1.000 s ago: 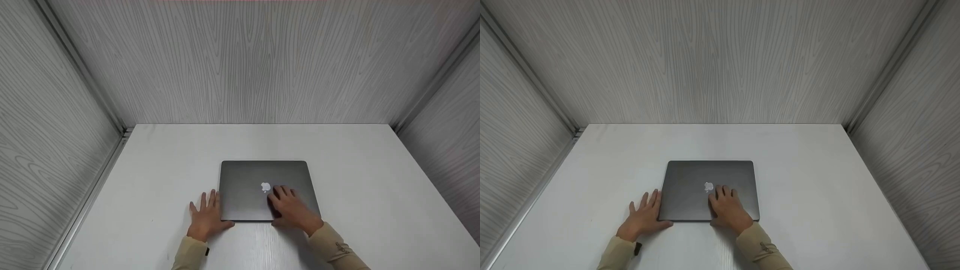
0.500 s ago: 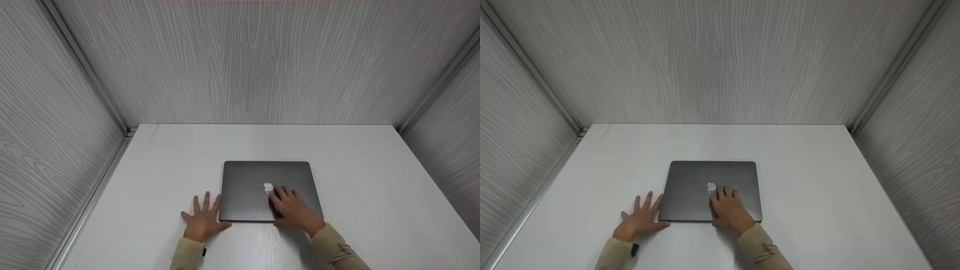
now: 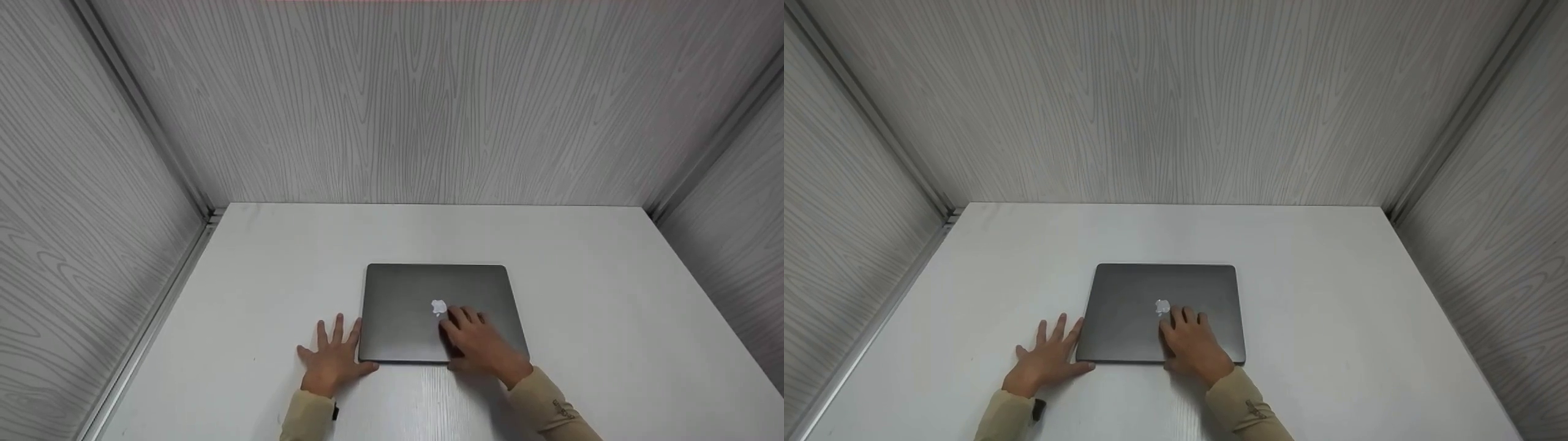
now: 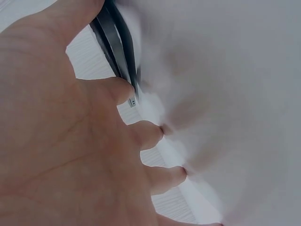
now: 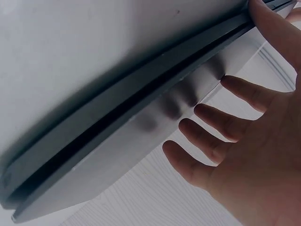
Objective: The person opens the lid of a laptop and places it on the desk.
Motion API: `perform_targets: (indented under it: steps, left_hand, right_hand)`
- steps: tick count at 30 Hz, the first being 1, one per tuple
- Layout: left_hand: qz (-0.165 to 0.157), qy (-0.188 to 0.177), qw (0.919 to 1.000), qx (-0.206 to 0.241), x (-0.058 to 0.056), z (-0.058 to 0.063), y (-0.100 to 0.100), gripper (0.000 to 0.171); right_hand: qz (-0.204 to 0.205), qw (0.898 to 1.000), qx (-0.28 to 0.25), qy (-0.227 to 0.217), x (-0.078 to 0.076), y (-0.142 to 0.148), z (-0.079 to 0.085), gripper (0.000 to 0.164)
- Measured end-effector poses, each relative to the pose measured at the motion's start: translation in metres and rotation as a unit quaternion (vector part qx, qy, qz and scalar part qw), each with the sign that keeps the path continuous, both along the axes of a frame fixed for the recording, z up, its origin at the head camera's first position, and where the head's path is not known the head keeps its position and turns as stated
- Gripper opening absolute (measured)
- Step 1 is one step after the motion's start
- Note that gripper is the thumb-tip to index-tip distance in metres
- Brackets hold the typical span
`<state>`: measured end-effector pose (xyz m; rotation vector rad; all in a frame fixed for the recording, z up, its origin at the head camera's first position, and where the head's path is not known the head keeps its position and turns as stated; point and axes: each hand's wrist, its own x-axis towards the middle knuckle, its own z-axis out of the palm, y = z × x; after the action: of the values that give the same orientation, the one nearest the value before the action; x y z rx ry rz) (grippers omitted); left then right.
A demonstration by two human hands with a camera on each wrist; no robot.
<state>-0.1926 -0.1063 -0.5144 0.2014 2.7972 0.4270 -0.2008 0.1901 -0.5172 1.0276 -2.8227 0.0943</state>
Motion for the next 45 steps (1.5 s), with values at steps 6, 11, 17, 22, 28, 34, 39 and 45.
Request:
perform_targets:
  steps: [6,11,17,22,28,34,39,45]
  left_hand:
    - [0.0,0.003,1.0,-0.005,0.0,-0.001,0.0,0.092]
    - [-0.006,0.006,0.9999,-0.007,0.001,-0.002,-0.001,0.09]
    - [-0.022,0.005,0.9997,0.004,0.0,0.0,-0.004,0.087]
    - [-0.028,0.011,0.9995,0.004,0.002,-0.002,-0.004,0.086]
    - [-0.034,0.012,0.9991,0.022,0.005,-0.002,-0.005,0.088]
    - [-0.04,0.0,0.9989,0.025,0.01,0.005,-0.004,0.09]
    - [-0.049,-0.02,0.9982,0.027,0.019,0.011,-0.001,0.091]
    - [-0.062,-0.034,0.9975,0.005,0.03,0.017,0.002,0.095]
  right_hand:
    - [0.007,1.0,0.003,0.011,0.0,0.0,0.0,0.077]
    - [0.014,1.0,0.004,0.022,0.001,-0.001,0.001,0.076]
    - [0.024,0.999,0.012,0.037,0.002,0.0,0.002,0.072]
    - [0.025,0.999,0.012,0.021,0.002,0.001,0.002,0.071]
    - [0.039,0.999,-0.025,0.007,0.003,0.001,0.003,0.065]
    - [0.046,0.998,-0.048,0.015,0.002,0.002,0.002,0.059]
    - [0.046,0.998,-0.046,0.017,0.003,0.004,0.001,0.058]
    - [0.039,0.998,-0.037,0.01,0.004,0.004,0.004,0.061]
